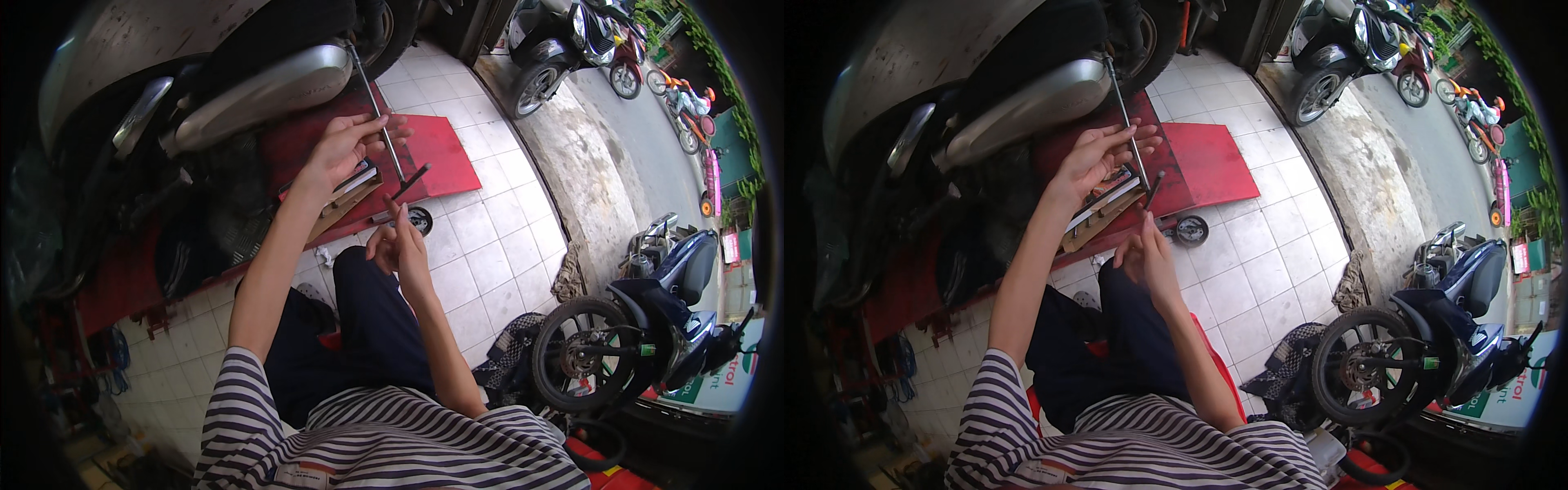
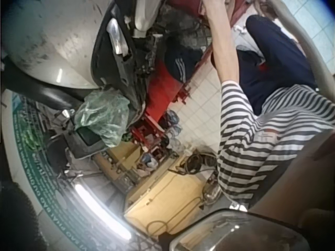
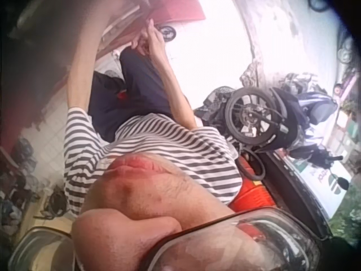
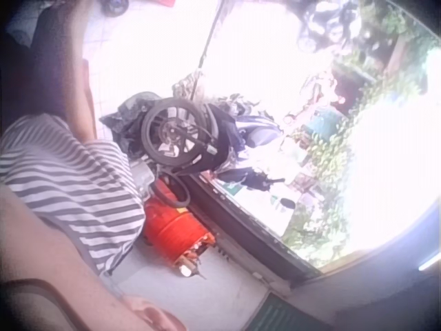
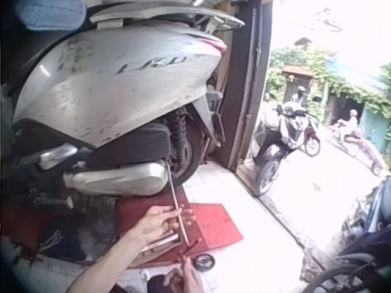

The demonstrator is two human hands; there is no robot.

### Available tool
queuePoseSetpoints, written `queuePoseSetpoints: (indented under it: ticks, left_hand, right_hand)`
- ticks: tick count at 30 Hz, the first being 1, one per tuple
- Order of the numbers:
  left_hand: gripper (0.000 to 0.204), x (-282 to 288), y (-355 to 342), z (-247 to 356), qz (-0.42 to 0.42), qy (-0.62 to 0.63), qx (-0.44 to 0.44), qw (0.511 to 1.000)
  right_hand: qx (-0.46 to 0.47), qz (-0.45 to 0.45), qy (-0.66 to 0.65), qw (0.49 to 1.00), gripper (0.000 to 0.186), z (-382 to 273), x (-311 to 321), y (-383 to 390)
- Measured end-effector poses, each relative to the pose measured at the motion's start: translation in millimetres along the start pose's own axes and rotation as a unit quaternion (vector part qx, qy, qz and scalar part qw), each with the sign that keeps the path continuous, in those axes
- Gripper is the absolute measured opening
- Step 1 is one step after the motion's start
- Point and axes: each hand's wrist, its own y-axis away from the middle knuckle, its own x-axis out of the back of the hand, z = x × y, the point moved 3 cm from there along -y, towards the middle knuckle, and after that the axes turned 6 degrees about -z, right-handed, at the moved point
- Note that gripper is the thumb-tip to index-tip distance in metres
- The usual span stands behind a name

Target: The person sits while holding a T-handle wrench and a small motorcycle component, using the wrench to rotate a bolt on the part and then placing the tool on their lap.

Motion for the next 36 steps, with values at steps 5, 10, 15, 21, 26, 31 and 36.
queuePoseSetpoints:
  ticks: [5,10,15,21,26,31,36]
  left_hand:
    - [0.025,2.4,0.2,-4.3,0.012,0.027,-0.005,1.000]
    - [0.025,-2.0,-5.3,-0.1,0.020,0.047,-0.008,0.999]
    - [0.027,1.4,0.1,1.3,0.023,0.046,-0.013,0.999]
    - [0.021,-6.0,-3.7,2.4,0.038,0.079,-0.036,0.995]
    - [0.023,-4.0,-2.6,2.4,0.039,0.086,-0.031,0.995]
    - [0.023,-5.9,-0.9,1.3,0.050,0.101,-0.042,0.993]
    - [0.027,-12.7,5.6,-4.2,0.044,0.091,-0.055,0.993]
  right_hand:
    - [0.178,0.100,0.040,0.978,0.066,-50.4,4.0,5.1]
    - [0.038,-0.153,0.044,0.986,0.057,-25.1,-36.4,10.4]
    - [0.038,0.032,-0.042,0.998,0.073,-16.1,11.9,-6.5]
    - [0.159,-0.010,0.099,0.982,0.058,-50.7,-30.1,5.0]
    - [0.018,-0.080,0.088,0.993,0.060,-10.9,-17.9,-0.4]
    - [0.130,0.099,0.008,0.987,0.061,-24.9,19.7,-12.2]
    - [0.242,0.184,0.114,0.946,0.035,-59.7,24.6,-20.6]
